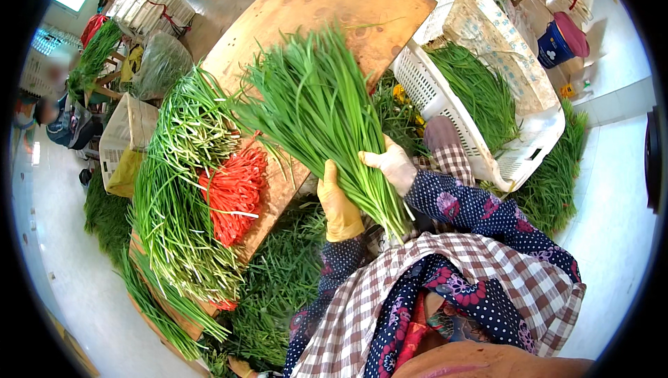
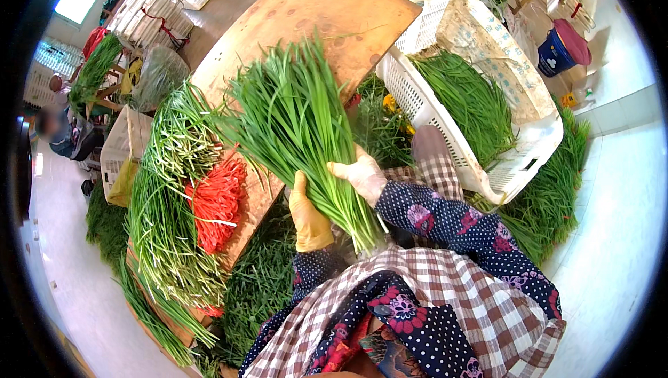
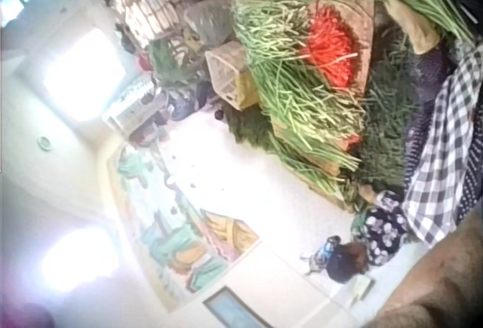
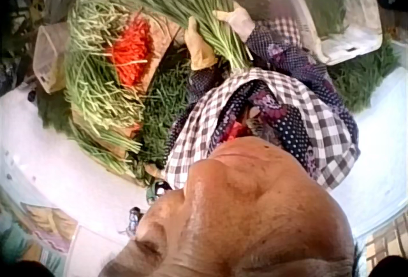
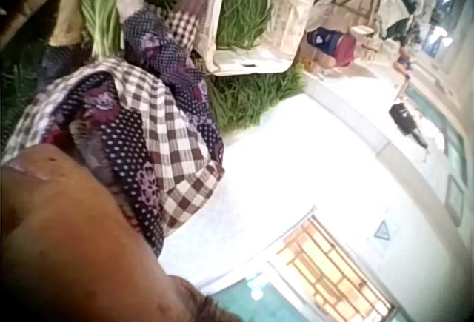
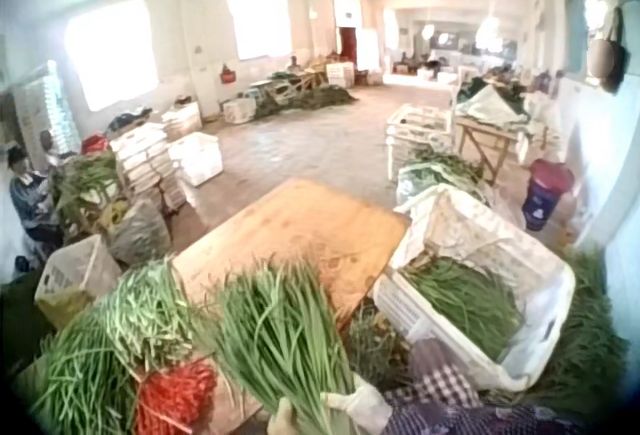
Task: The person bundles green leafy vegetables by hand, gathering a handful of stalks and securing them with a red tie before placing the finished bundle into a white plastic crate.
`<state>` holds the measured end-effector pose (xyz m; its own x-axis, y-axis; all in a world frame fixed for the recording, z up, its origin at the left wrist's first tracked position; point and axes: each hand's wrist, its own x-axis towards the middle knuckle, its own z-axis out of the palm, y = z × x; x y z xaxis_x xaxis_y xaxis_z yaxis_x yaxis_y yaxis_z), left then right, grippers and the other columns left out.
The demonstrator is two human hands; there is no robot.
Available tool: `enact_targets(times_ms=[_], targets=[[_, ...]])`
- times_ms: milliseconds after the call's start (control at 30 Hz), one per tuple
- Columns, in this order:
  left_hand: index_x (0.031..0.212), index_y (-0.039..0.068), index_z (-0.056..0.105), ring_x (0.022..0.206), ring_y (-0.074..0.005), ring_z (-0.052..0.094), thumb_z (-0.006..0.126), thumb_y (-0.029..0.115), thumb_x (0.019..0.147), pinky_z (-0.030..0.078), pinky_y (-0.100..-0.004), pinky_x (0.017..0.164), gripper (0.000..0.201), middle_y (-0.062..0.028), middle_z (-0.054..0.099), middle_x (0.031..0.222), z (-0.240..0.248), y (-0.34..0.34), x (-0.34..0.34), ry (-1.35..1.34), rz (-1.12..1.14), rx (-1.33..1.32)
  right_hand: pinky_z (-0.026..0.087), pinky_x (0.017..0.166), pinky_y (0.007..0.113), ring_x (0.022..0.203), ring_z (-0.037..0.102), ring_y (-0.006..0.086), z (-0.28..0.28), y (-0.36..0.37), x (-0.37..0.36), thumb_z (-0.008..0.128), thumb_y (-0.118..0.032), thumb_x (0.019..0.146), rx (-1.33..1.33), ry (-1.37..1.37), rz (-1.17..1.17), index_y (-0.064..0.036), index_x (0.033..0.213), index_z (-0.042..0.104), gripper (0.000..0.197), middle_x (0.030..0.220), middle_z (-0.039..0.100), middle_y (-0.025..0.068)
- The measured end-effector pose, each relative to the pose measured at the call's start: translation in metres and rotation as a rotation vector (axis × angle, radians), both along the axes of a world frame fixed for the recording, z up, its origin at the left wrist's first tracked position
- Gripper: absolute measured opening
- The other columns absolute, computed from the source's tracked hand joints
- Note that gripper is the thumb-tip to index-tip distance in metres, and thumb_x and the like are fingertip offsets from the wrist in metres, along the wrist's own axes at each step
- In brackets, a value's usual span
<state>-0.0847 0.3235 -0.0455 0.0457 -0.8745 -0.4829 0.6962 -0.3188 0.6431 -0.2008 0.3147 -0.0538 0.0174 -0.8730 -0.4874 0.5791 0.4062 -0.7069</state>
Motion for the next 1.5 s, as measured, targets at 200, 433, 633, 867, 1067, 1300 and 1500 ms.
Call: enact_targets(times_ms=[200, 433, 633, 867, 1067, 1300, 1500], targets=[[0.114, -0.002, 0.049, 0.089, -0.0232, 0.06, 0.048, 0.023, 0.09, 0.051, -0.0314, 0.078, 0.035, -0.0134, 0.058, 0.105, -0.01, 0.006, 0.0, 0.09, -0.005, 0.077, 0.045, 0.085, 0.029, 0.096, 0.057, 0.0177, -0.016, 0.011, 0.001, 0.062, 0.001, 0.078, 0.014, 0.031, -0.059, -0.0043, 0.122, 0.043, 0.049, 0.108, 0.059, 0.008], [0.12, 0.001, 0.046, 0.1, -0.0232, 0.056, 0.054, 0.037, 0.085, 0.046, -0.036, 0.087, 0.051, -0.013, 0.055, 0.113, -0.006, -0.003, 0.007, 0.218, -0.16, -0.016, 0.04, 0.091, 0.031, 0.105, 0.051, 0.0184, -0.023, 0.001, -0.014, 0.071, -0.014, 0.075, -0.021, 0.03, 0.034, -0.0055, 0.127, 0.038, 0.062, 0.114, 0.055, 0.0072], [0.113, 0.001, 0.051, 0.092, -0.0181, 0.056, 0.064, 0.014, 0.08, 0.046, -0.0299, 0.081, 0.038, -0.0075, 0.059, 0.104, -0.016, -0.015, -0.004, -0.061, -0.242, -0.109, 0.037, 0.094, 0.031, 0.108, 0.048, 0.0189, -0.033, -0.012, -0.006, 0.071, -0.019, 0.075, -0.095, 0.13, 0.063, -0.0039, 0.129, 0.036, 0.066, 0.118, 0.052, 0.0108], [0.117, -0.003, 0.045, 0.096, -0.0215, 0.055, 0.067, 0.006, 0.073, 0.043, -0.0325, 0.088, 0.05, -0.0103, 0.056, 0.11, 0.088, -0.039, -0.027, -0.226, -0.178, -0.459, 0.038, 0.093, 0.03, 0.106, 0.05, 0.0187, 0.076, -0.025, -0.018, 0.061, -0.006, 0.08, -0.574, 0.327, -0.039, -0.002, 0.131, 0.031, 0.059, 0.119, 0.051, 0.0116], [0.119, 0.0, 0.045, 0.1, -0.0223, 0.054, 0.073, 0.011, 0.068, 0.039, -0.034, 0.095, 0.06, -0.0092, 0.056, 0.109, 0.163, -0.105, -0.008, -0.373, -0.116, -0.823, 0.04, 0.094, 0.033, 0.107, 0.051, 0.025, 0.159, -0.104, -0.017, 0.07, -0.022, 0.074, -0.999, 0.419, 0.041, 0.0001, 0.131, 0.028, 0.074, 0.117, 0.051, 0.0165], [0.119, 0.004, 0.049, 0.104, -0.021, 0.052, 0.076, 0.007, 0.066, 0.037, -0.033, 0.095, 0.06, -0.0064, 0.056, 0.113, 0.131, -0.167, 0.007, -0.409, -0.249, -0.921, 0.039, 0.095, 0.032, 0.108, 0.05, 0.0248, 0.131, -0.164, -0.026, 0.076, -0.017, 0.066, -0.981, 0.551, 0.061, 0.0012, 0.135, 0.022, 0.089, 0.117, 0.051, 0.0181], [0.108, 0.001, 0.056, 0.092, -0.0159, 0.055, 0.07, 0.002, 0.067, 0.044, -0.0313, 0.084, 0.043, -0.0057, 0.059, 0.103, 0.084, -0.184, 0.002, -0.541, -0.175, -0.779, 0.04, 0.092, 0.031, 0.107, 0.05, 0.0188, 0.067, -0.184, -0.02, 0.075, -0.015, 0.069, -0.865, 0.393, 0.102, -0.0014, 0.132, 0.03, 0.079, 0.116, 0.053, 0.0122]])
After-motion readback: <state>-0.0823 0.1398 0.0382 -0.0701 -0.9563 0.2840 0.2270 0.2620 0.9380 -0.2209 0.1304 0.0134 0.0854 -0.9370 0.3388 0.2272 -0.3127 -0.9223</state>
